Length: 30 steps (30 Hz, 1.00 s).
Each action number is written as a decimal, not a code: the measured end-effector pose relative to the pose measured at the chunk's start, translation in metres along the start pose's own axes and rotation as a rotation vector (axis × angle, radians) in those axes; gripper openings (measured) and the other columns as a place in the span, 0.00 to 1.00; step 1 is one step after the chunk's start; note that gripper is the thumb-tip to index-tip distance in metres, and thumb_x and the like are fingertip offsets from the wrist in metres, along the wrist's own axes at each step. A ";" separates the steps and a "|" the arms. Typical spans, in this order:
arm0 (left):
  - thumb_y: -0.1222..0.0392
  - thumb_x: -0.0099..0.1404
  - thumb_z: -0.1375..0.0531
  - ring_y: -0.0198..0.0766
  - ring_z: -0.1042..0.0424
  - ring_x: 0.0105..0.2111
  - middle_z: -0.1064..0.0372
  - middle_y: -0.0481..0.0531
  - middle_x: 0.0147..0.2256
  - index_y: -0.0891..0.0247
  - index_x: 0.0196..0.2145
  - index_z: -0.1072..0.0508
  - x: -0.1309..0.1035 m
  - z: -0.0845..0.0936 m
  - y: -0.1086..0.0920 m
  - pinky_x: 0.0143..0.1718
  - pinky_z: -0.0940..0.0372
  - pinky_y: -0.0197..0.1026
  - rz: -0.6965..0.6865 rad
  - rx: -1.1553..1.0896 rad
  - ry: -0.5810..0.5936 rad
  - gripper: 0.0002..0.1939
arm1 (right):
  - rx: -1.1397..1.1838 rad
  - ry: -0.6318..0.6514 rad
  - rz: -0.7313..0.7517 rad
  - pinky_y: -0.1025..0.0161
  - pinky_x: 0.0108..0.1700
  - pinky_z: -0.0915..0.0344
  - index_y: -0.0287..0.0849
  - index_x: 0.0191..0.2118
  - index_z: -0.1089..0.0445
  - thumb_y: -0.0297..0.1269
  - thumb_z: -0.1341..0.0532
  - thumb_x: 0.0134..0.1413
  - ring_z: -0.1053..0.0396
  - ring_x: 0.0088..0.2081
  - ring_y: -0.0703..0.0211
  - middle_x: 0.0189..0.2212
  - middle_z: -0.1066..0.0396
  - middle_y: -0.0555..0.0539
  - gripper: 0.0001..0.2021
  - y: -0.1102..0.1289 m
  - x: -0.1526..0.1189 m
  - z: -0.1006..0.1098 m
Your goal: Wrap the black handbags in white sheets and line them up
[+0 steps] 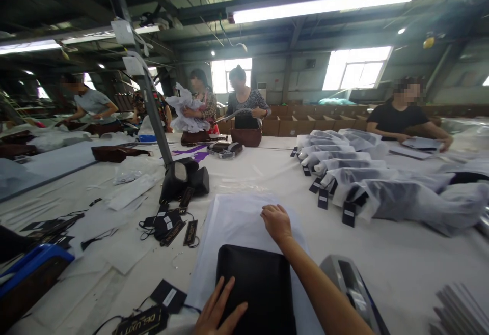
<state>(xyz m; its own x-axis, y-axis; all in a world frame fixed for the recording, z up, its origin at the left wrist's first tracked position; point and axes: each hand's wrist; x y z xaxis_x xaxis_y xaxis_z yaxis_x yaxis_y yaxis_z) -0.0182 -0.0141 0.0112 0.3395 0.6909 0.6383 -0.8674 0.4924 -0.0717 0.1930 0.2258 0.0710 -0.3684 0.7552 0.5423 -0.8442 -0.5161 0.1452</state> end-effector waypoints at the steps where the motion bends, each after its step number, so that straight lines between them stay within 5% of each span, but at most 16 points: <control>1: 0.62 0.62 0.35 0.53 0.38 0.60 0.35 0.55 0.59 0.46 0.60 0.36 0.003 0.008 0.003 0.52 0.30 0.50 -0.008 -0.053 0.056 0.30 | 0.006 -0.036 0.018 0.52 0.56 0.40 0.46 0.37 0.25 0.33 0.43 0.62 0.27 0.45 0.56 0.44 0.23 0.48 0.09 0.004 -0.004 0.008; 4: 0.52 0.66 0.39 0.49 0.37 0.60 0.38 0.56 0.61 0.50 0.64 0.43 0.022 0.032 0.016 0.54 0.32 0.50 0.084 -0.234 0.183 0.32 | 0.022 -0.128 0.064 0.51 0.59 0.42 0.46 0.40 0.25 0.33 0.43 0.64 0.27 0.48 0.56 0.46 0.24 0.48 0.08 0.021 -0.020 0.035; 7: 0.55 0.70 0.45 0.46 0.46 0.65 0.49 0.56 0.66 0.51 0.66 0.49 0.053 0.043 0.038 0.61 0.40 0.52 0.376 -0.308 0.094 0.29 | 0.046 -0.230 0.135 0.51 0.61 0.43 0.46 0.41 0.26 0.32 0.43 0.63 0.28 0.50 0.57 0.48 0.24 0.48 0.08 0.044 -0.041 0.060; 10: 0.50 0.67 0.41 0.52 0.57 0.68 0.58 0.62 0.68 0.58 0.68 0.55 0.090 0.033 0.066 0.65 0.52 0.60 0.541 -0.403 0.034 0.39 | 0.082 -0.357 0.245 0.51 0.62 0.43 0.46 0.43 0.27 0.28 0.40 0.61 0.28 0.51 0.56 0.48 0.24 0.49 0.08 0.069 -0.067 0.081; 12: 0.49 0.62 0.36 0.54 0.56 0.67 0.58 0.67 0.68 0.62 0.68 0.59 0.115 0.021 0.084 0.65 0.55 0.61 0.549 -0.566 0.095 0.47 | 0.095 -0.381 0.293 0.50 0.63 0.42 0.46 0.45 0.28 0.25 0.39 0.59 0.29 0.51 0.56 0.49 0.25 0.49 0.11 0.083 -0.083 0.089; 15: 0.51 0.60 0.34 0.55 0.45 0.64 0.46 0.71 0.63 0.64 0.69 0.64 0.147 0.007 0.102 0.61 0.46 0.59 0.504 -0.796 0.222 0.53 | 0.101 -0.341 0.331 0.50 0.63 0.42 0.47 0.45 0.28 0.24 0.40 0.59 0.29 0.52 0.57 0.50 0.25 0.49 0.12 0.094 -0.105 0.095; 18: 0.53 0.59 0.34 0.49 0.29 0.52 0.30 0.63 0.52 0.66 0.68 0.56 0.167 0.007 0.107 0.53 0.35 0.51 0.438 -0.854 0.280 0.49 | 0.100 -0.304 0.364 0.52 0.63 0.42 0.47 0.46 0.28 0.24 0.40 0.59 0.28 0.51 0.58 0.50 0.25 0.49 0.13 0.094 -0.121 0.101; 24: 0.56 0.61 0.37 0.43 0.27 0.45 0.25 0.53 0.44 0.60 0.51 0.26 0.156 0.041 0.099 0.51 0.33 0.47 0.362 -0.812 0.246 0.20 | -0.045 -0.309 0.190 0.48 0.65 0.43 0.47 0.62 0.39 0.29 0.38 0.59 0.40 0.62 0.49 0.60 0.36 0.43 0.26 0.080 -0.122 0.133; 27: 0.59 0.62 0.40 0.43 0.28 0.46 0.26 0.53 0.43 0.60 0.39 0.21 0.135 0.057 0.092 0.54 0.35 0.48 0.341 -0.767 0.201 0.09 | -0.091 -0.255 0.111 0.40 0.66 0.51 0.47 0.66 0.46 0.32 0.38 0.59 0.52 0.67 0.42 0.67 0.48 0.40 0.32 0.075 -0.103 0.150; 30: 0.62 0.61 0.40 0.45 0.31 0.52 0.29 0.55 0.49 0.60 0.36 0.21 0.117 0.067 0.086 0.58 0.38 0.50 0.337 -0.716 0.163 0.08 | -0.060 -0.120 0.149 0.36 0.68 0.60 0.47 0.66 0.46 0.31 0.37 0.58 0.50 0.66 0.42 0.63 0.40 0.42 0.32 0.072 -0.085 0.156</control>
<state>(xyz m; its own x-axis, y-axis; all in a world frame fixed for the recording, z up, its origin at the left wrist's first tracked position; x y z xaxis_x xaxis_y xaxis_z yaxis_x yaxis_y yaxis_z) -0.0778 0.0732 0.1308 0.1983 0.9039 0.3789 -0.5076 0.4254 -0.7492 0.2243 0.0613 0.1639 -0.4448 0.6166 0.6495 -0.8070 -0.5905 0.0079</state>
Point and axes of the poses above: each hand's wrist, its own x-axis towards the middle knuckle, its own z-axis out of the back of the hand, y = z × x
